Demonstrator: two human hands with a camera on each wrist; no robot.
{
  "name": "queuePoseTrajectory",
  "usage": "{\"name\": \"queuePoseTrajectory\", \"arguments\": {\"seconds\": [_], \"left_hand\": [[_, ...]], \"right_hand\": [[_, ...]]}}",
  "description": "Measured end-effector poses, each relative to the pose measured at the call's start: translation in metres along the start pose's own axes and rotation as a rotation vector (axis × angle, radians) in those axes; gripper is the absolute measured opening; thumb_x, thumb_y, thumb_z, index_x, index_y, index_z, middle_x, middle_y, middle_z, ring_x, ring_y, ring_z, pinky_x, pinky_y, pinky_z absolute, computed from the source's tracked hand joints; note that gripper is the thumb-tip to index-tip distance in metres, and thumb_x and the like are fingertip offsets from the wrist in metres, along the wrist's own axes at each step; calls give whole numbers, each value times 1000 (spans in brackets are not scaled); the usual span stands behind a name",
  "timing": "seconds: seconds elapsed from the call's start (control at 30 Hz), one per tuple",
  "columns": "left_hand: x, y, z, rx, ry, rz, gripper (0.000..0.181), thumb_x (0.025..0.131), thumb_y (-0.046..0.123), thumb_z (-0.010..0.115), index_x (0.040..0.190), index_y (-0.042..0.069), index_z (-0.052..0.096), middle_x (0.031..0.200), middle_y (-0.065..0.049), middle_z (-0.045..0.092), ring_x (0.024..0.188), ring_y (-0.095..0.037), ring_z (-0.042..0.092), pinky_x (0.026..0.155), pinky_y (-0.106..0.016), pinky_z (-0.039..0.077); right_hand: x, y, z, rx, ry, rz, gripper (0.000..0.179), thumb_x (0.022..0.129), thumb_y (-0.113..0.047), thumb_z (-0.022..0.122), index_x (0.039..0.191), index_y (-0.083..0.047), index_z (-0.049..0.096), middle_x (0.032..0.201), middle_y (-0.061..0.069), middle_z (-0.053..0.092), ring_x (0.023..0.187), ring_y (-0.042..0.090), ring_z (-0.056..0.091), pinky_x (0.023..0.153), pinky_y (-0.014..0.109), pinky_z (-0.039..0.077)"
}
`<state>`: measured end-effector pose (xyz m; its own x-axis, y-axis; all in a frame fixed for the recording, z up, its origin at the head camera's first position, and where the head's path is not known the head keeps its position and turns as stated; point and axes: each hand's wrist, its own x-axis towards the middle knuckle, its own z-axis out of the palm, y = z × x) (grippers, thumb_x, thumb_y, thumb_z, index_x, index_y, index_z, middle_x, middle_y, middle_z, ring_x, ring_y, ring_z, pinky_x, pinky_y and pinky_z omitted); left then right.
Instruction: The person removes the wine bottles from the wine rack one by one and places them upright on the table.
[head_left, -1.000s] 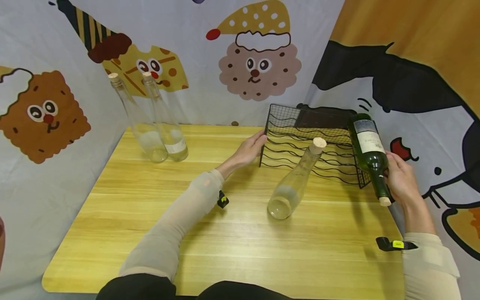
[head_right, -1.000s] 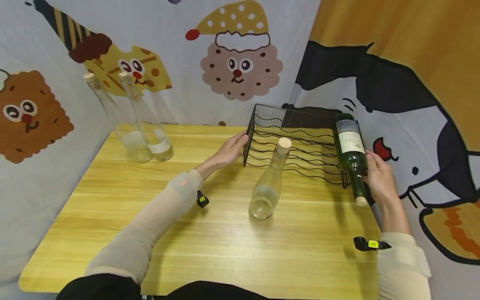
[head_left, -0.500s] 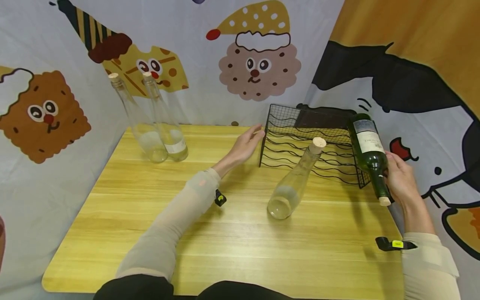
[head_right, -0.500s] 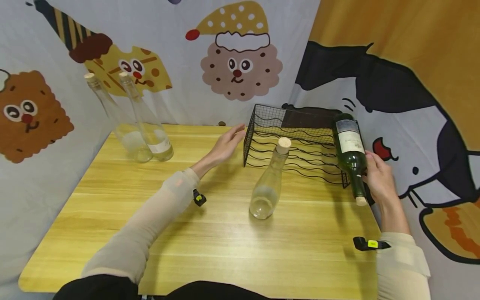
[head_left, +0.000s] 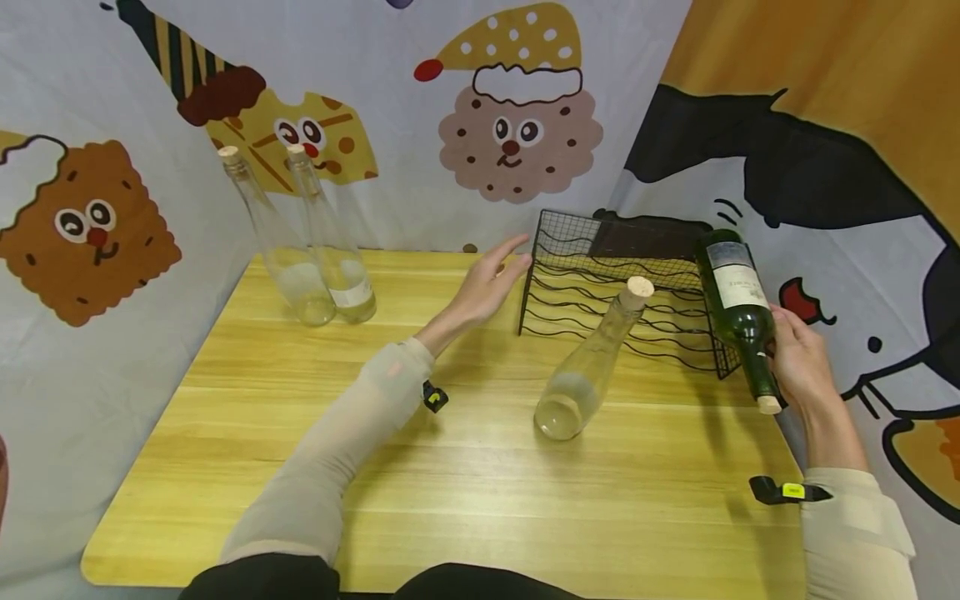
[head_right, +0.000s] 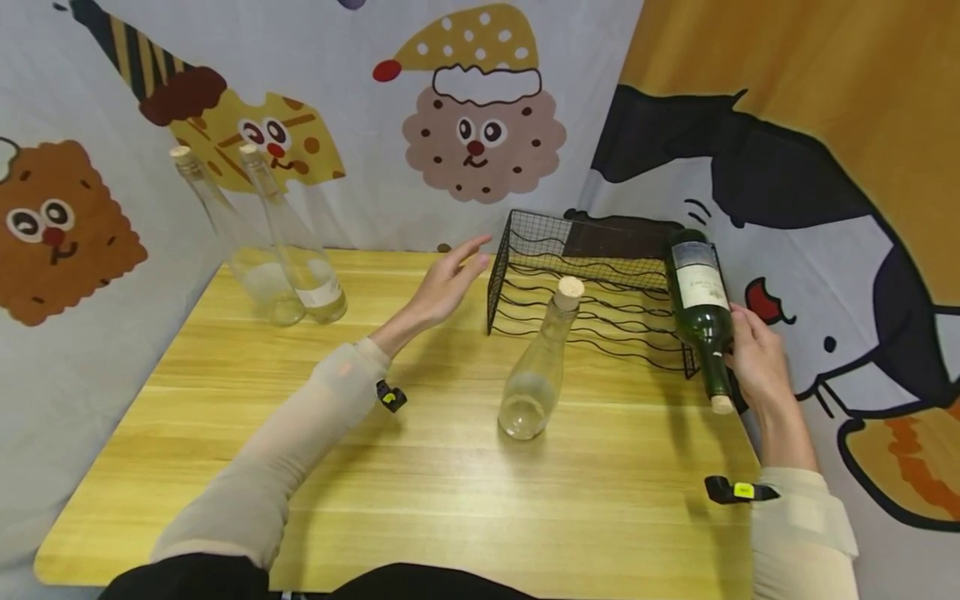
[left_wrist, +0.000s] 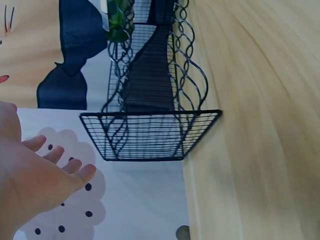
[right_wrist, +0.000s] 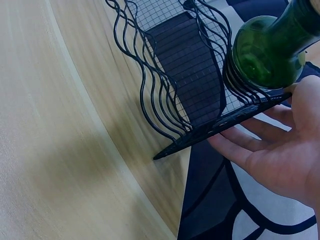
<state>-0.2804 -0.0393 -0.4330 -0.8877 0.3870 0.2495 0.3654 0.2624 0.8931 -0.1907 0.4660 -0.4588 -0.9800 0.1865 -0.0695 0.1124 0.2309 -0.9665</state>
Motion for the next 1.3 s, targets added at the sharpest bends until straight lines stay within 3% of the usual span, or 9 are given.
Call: {"name": "queuePoseTrajectory", "arguments": {"seconds": [0.27, 0.63, 0.9, 1.13, 1.3], "left_hand": [[-6, 15, -2, -8, -5, 71, 61, 121, 44, 46, 177, 21, 40, 186, -3, 37, 173, -25, 35, 143, -51, 35], [-13, 41, 4, -17, -55, 119, 62, 120, 43, 46, 178, 21, 38, 187, -3, 35, 170, -25, 41, 143, -45, 35], [-19, 59, 14, -9, -108, 179, 64, 119, 39, 47, 178, 17, 37, 184, -8, 40, 167, -31, 46, 142, -53, 37], [-28, 77, 21, -44, -188, 254, 64, 118, 36, 45, 177, 12, 37, 181, -10, 46, 163, -25, 52, 137, -40, 45], [-35, 90, 25, -60, -242, 296, 61, 119, 31, 46, 176, 11, 39, 181, -9, 46, 164, -20, 50, 138, -34, 41]], "right_hand": [[0, 1, 0, 18, -8, -10, 66, 120, -50, 47, 176, -15, 41, 120, -25, 62, 106, -11, 62, 79, 5, 59], [0, 0, 0, -75, 8, -1, 67, 120, -51, 44, 177, -15, 40, 122, -26, 60, 108, -10, 59, 81, 4, 57], [0, -1, 0, -127, 19, -12, 63, 122, -47, 42, 176, -16, 42, 123, -29, 60, 108, -12, 58, 82, 2, 54], [0, -3, 0, -60, 16, 6, 63, 121, -47, 45, 175, -16, 43, 130, -25, 60, 109, -9, 57, 83, 2, 54], [1, -2, 0, -98, 28, 9, 63, 121, -49, 45, 175, -17, 45, 125, -26, 59, 108, -9, 58, 82, 3, 55]]}}
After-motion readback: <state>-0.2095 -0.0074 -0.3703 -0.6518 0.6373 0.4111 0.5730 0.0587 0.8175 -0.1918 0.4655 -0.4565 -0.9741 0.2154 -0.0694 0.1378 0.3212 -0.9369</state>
